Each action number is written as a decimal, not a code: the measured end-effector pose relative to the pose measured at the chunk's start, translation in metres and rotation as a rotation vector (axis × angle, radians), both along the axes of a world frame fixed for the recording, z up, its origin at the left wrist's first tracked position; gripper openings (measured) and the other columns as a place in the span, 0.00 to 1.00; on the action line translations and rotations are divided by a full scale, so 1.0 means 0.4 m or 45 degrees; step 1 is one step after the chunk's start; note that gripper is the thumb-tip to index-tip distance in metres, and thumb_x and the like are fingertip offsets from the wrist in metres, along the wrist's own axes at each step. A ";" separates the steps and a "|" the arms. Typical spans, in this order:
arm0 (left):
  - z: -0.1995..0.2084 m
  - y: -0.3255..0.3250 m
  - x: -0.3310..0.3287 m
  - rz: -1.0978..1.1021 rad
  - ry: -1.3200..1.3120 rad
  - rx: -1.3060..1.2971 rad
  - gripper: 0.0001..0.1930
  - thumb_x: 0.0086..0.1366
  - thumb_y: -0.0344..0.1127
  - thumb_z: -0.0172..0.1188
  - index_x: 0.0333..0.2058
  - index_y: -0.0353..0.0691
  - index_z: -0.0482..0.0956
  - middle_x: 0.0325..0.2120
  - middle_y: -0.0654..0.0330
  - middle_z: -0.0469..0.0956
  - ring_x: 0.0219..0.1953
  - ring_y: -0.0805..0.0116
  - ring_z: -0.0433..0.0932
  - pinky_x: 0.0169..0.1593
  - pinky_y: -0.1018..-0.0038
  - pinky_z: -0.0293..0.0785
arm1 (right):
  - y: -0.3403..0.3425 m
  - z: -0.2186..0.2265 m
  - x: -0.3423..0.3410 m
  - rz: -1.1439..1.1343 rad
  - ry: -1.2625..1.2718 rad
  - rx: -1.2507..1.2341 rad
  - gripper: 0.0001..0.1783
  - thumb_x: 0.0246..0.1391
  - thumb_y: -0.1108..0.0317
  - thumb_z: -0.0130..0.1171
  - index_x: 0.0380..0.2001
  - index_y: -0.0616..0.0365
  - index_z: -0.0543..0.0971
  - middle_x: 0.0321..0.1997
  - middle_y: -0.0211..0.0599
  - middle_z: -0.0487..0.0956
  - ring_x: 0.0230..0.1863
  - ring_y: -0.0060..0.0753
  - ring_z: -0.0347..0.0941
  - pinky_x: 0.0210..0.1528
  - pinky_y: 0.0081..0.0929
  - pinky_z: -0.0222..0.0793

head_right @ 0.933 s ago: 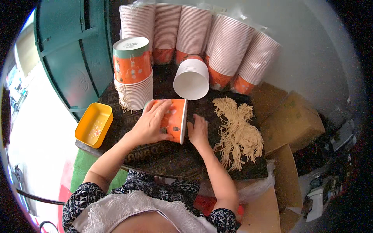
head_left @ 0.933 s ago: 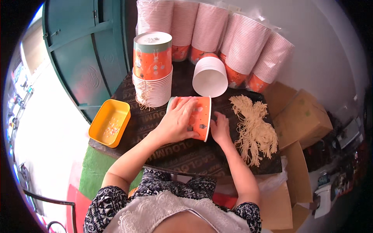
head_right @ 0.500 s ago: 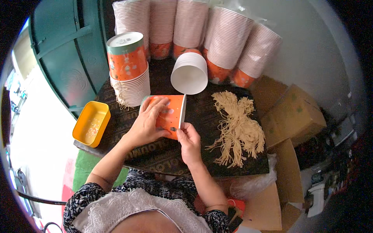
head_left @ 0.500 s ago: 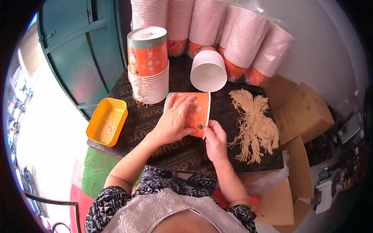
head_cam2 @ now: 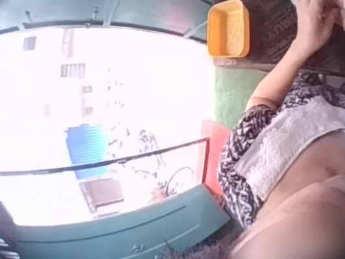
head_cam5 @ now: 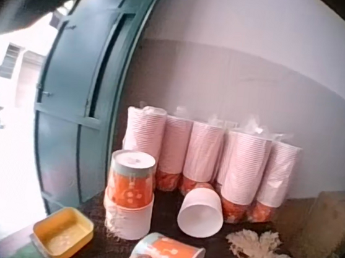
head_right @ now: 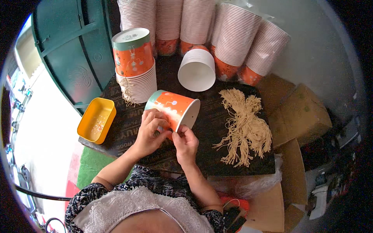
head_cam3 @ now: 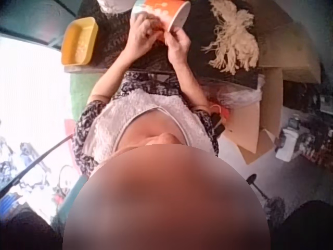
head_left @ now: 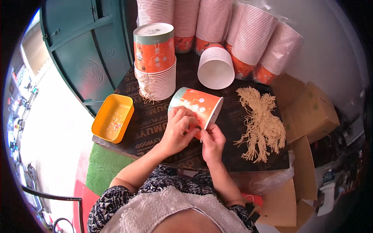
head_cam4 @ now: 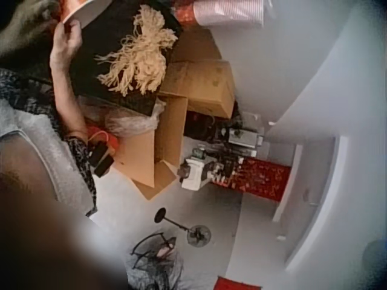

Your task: Attaching thin strings to paper buckets/cups for packaging purposes.

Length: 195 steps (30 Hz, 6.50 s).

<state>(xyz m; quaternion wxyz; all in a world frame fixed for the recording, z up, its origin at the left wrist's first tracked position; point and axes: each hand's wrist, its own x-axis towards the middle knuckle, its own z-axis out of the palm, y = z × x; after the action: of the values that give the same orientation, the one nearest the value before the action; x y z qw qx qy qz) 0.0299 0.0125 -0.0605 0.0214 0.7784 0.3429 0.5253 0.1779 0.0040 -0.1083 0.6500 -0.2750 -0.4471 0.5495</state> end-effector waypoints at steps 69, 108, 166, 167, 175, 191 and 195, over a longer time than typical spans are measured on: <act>0.067 -0.113 -0.170 0.211 -0.033 -0.220 0.10 0.57 0.14 0.50 0.35 0.31 0.76 0.38 0.51 0.79 0.33 0.64 0.77 0.36 0.75 0.72 | 0.108 0.083 0.477 -0.602 -2.050 0.516 0.11 0.45 0.85 0.52 0.34 0.68 0.79 0.55 0.45 0.74 0.55 0.49 0.67 0.58 0.38 0.66; 0.065 -0.157 0.047 -0.245 -0.493 -0.831 0.20 0.59 0.21 0.65 0.50 0.30 0.73 0.36 0.57 0.79 0.25 0.81 0.74 0.26 0.81 0.70 | -0.061 0.179 0.173 0.068 -0.904 0.649 0.10 0.58 0.81 0.49 0.40 0.69 0.79 0.47 0.41 0.77 0.40 0.28 0.75 0.42 0.21 0.70; 0.059 -0.107 -0.038 0.033 -0.422 -0.810 0.14 0.71 0.30 0.53 0.24 0.33 0.75 0.17 0.66 0.74 0.21 0.82 0.68 0.25 0.81 0.64 | -0.091 0.056 0.033 -0.584 -0.651 0.306 0.06 0.53 0.82 0.62 0.26 0.63 0.75 0.18 0.21 0.69 0.21 0.08 0.61 0.21 0.14 0.56; 0.061 -0.110 -0.039 0.017 -0.393 -0.789 0.13 0.70 0.30 0.53 0.24 0.33 0.75 0.17 0.65 0.74 0.21 0.82 0.68 0.25 0.81 0.65 | -0.086 0.055 0.031 -0.617 -0.691 0.358 0.07 0.52 0.82 0.62 0.26 0.64 0.74 0.17 0.26 0.70 0.20 0.10 0.65 0.21 0.17 0.60; 0.060 -0.115 -0.043 0.007 -0.380 -0.783 0.13 0.69 0.29 0.54 0.24 0.32 0.76 0.18 0.65 0.75 0.22 0.82 0.69 0.26 0.81 0.66 | -0.048 0.039 0.015 -0.778 -0.822 0.518 0.08 0.50 0.83 0.63 0.25 0.63 0.73 0.17 0.39 0.72 0.16 0.28 0.69 0.20 0.24 0.63; 0.052 -0.117 -0.050 -0.029 -0.310 -0.778 0.12 0.69 0.28 0.53 0.25 0.32 0.76 0.18 0.65 0.74 0.21 0.81 0.69 0.26 0.81 0.66 | -0.029 0.037 0.006 -0.819 -0.892 0.597 0.07 0.49 0.82 0.63 0.27 0.62 0.75 0.19 0.41 0.73 0.18 0.37 0.73 0.20 0.28 0.65; 0.085 -0.103 -0.059 -0.107 -0.263 -0.680 0.11 0.69 0.28 0.53 0.26 0.31 0.76 0.19 0.64 0.74 0.22 0.79 0.71 0.26 0.79 0.67 | -0.016 0.032 0.007 -0.781 -0.866 0.596 0.07 0.50 0.82 0.63 0.27 0.62 0.75 0.19 0.42 0.73 0.18 0.38 0.73 0.20 0.29 0.65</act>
<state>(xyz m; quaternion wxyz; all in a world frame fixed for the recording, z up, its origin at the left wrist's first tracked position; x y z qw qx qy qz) 0.0061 -0.0289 -0.0265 0.2823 0.7011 0.4326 0.4916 0.1805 -0.0025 -0.0954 0.6431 -0.4039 -0.6432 0.0982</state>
